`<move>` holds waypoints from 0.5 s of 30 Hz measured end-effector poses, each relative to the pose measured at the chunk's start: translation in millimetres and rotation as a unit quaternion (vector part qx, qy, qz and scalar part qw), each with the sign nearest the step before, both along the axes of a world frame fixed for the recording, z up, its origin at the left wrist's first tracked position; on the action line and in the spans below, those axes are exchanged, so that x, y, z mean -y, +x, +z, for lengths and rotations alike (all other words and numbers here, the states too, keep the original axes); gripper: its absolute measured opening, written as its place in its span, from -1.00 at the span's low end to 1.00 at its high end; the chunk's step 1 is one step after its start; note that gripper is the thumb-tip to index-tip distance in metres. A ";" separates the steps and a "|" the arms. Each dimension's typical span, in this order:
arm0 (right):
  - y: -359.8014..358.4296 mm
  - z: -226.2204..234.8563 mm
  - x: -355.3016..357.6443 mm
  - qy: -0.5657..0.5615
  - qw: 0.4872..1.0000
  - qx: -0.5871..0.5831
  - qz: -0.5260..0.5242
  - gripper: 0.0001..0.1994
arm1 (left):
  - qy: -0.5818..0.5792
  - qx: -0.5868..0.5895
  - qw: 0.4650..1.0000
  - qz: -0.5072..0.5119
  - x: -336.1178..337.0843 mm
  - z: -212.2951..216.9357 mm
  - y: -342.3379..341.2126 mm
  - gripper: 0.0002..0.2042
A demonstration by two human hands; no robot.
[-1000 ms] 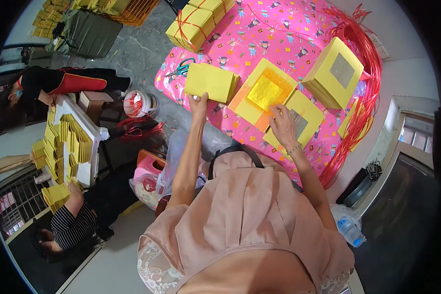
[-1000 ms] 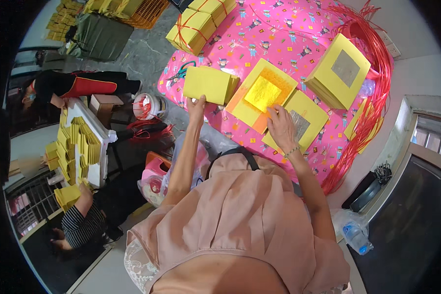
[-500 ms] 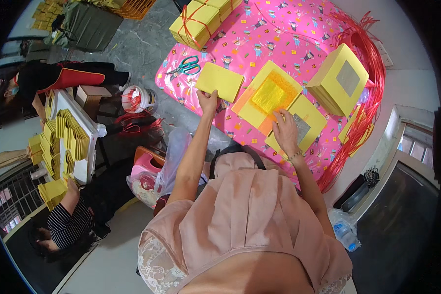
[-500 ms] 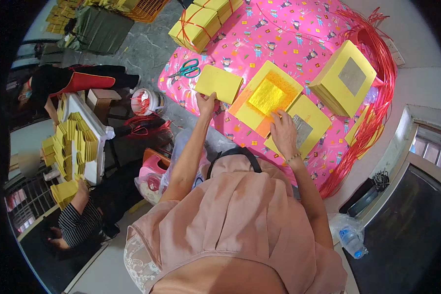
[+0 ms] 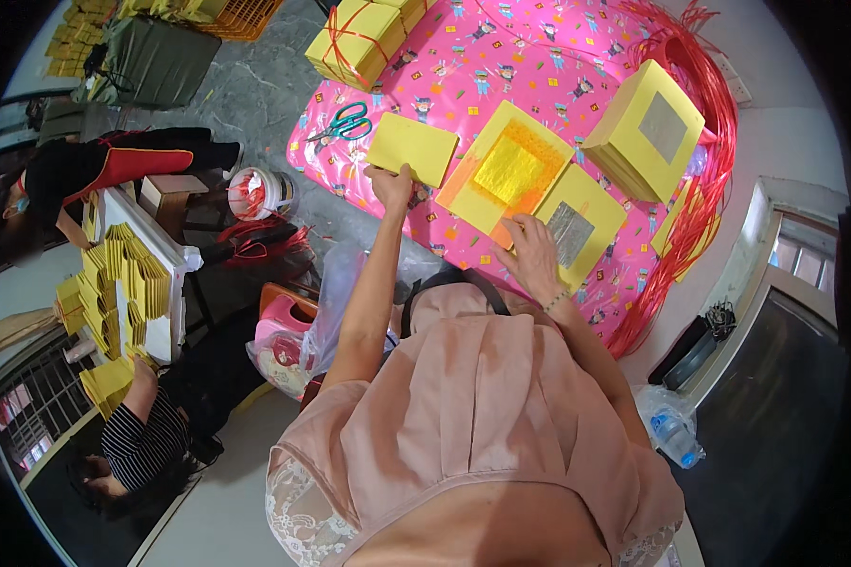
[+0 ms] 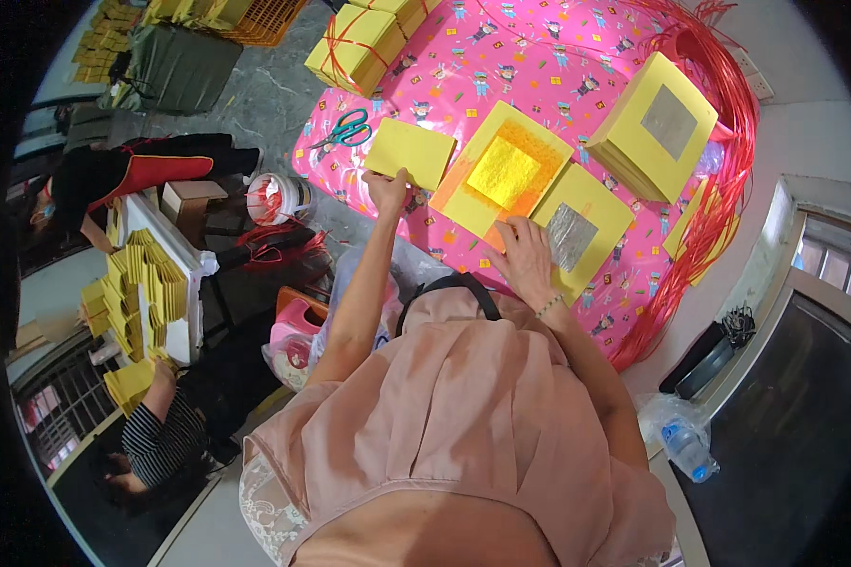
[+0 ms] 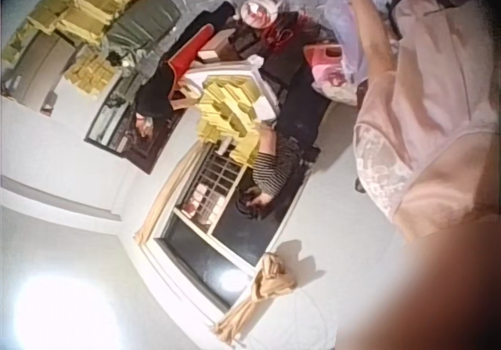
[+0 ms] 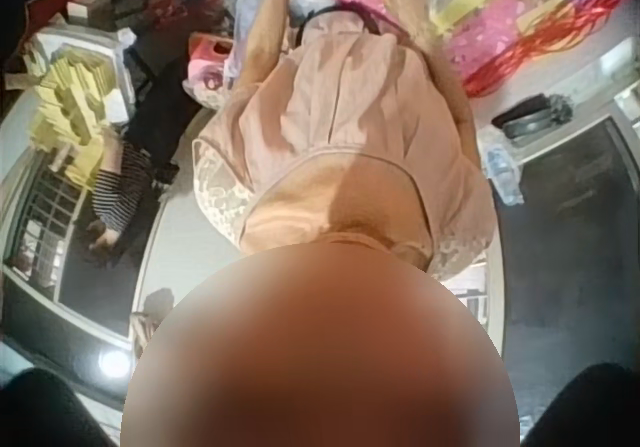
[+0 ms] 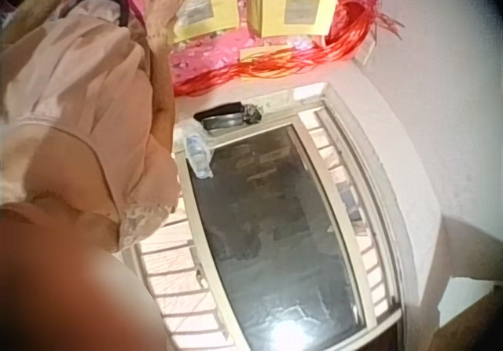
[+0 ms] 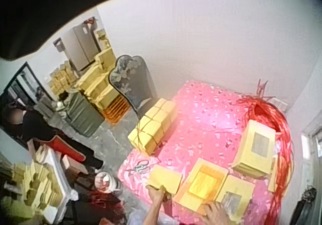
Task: The person is folding and packing yellow paper items into yellow boxes.
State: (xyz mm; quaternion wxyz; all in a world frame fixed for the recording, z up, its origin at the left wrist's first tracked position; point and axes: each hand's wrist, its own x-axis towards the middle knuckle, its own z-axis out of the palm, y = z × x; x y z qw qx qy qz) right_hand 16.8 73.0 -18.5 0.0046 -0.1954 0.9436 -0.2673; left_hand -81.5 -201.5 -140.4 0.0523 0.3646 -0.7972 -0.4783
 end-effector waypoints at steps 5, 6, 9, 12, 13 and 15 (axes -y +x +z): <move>2.5 -8.8 2.5 0.017 1.000 -0.002 -0.016 -0.51 | -0.237 -0.104 0.966 -0.027 -7.3 -0.6 8.6 -0.27; 1.6 -10.2 3.4 0.018 1.000 -0.010 -0.021 -0.51 | -0.206 -0.092 0.973 -0.055 -4.7 0.4 8.3 -0.22; 2.4 -13.6 4.6 0.018 0.999 -0.014 -0.032 -0.54 | -0.174 -0.058 0.978 -0.095 1.9 2.7 9.8 -0.14; 4.0 -16.0 2.2 -0.003 0.999 -0.030 -0.033 -0.61 | -0.166 -0.032 0.981 -0.099 7.6 1.0 9.1 -0.14; 4.5 -16.3 2.0 -0.021 0.998 -0.048 -0.030 -0.67 | -0.171 -0.065 0.979 -0.090 10.8 -0.4 10.7 -0.17; 5.5 -16.3 1.1 -0.049 0.997 -0.047 -0.038 -0.74 | -0.176 -0.098 0.976 -0.083 12.2 0.8 14.6 -0.19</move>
